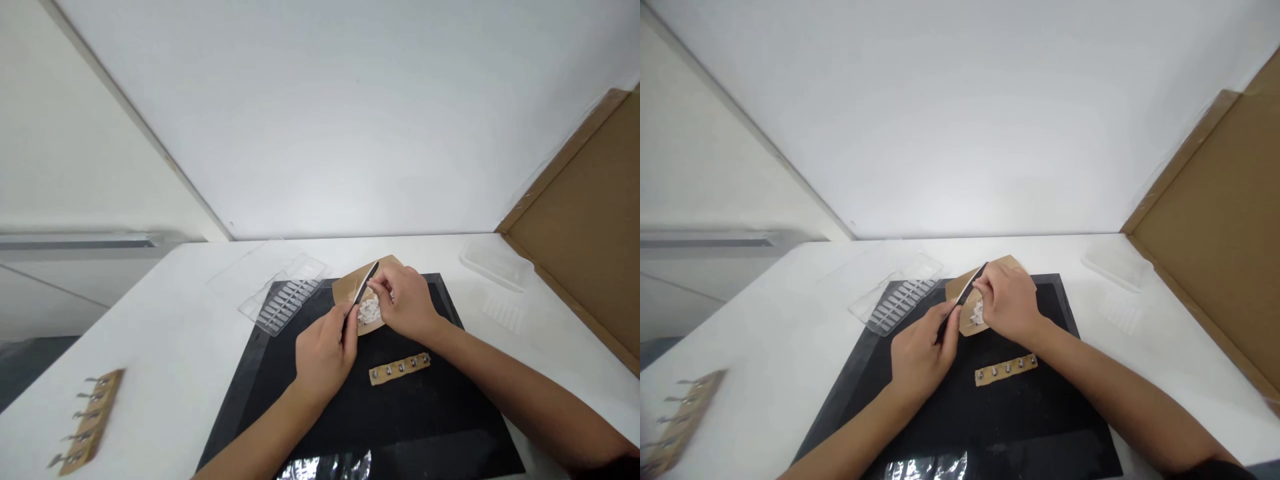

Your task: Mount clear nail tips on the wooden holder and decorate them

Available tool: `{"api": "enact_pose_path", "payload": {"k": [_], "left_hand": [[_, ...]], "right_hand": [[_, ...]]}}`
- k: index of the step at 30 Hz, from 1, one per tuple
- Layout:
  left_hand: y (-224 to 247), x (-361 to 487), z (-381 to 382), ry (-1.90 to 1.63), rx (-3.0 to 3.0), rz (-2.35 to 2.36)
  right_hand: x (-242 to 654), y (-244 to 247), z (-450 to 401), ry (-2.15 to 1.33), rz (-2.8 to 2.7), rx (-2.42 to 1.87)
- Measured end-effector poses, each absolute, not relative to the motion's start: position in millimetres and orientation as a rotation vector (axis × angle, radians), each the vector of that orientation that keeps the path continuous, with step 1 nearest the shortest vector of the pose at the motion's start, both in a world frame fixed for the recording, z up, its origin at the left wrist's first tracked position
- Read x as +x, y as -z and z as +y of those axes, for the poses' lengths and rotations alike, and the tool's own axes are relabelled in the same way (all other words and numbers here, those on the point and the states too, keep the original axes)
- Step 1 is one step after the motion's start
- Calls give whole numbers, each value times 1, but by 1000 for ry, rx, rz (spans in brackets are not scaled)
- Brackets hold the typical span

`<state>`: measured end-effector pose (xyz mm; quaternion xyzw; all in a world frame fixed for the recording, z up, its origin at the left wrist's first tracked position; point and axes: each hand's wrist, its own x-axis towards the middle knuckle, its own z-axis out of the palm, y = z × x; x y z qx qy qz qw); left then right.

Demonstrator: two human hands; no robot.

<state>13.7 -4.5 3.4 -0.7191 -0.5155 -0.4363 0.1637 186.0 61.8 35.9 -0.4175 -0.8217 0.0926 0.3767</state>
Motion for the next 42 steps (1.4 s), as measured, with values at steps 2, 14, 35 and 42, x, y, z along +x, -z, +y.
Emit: {"api": "enact_pose_path", "payload": {"k": [2, 14, 35, 42], "left_hand": [[-2, 13, -4, 1229, -2054, -1483], [0, -6, 15, 909, -1811, -1925], [-8, -13, 10, 478, -1859, -1785], [-14, 1, 0, 985, -2298, -1296]], "right_hand": [[186, -36, 61, -243, -2150, -1033], [209, -46, 66, -234, -2141, -935], [249, -1, 19, -12, -2050, -785], [244, -4, 15, 130, -2123, -704]]}}
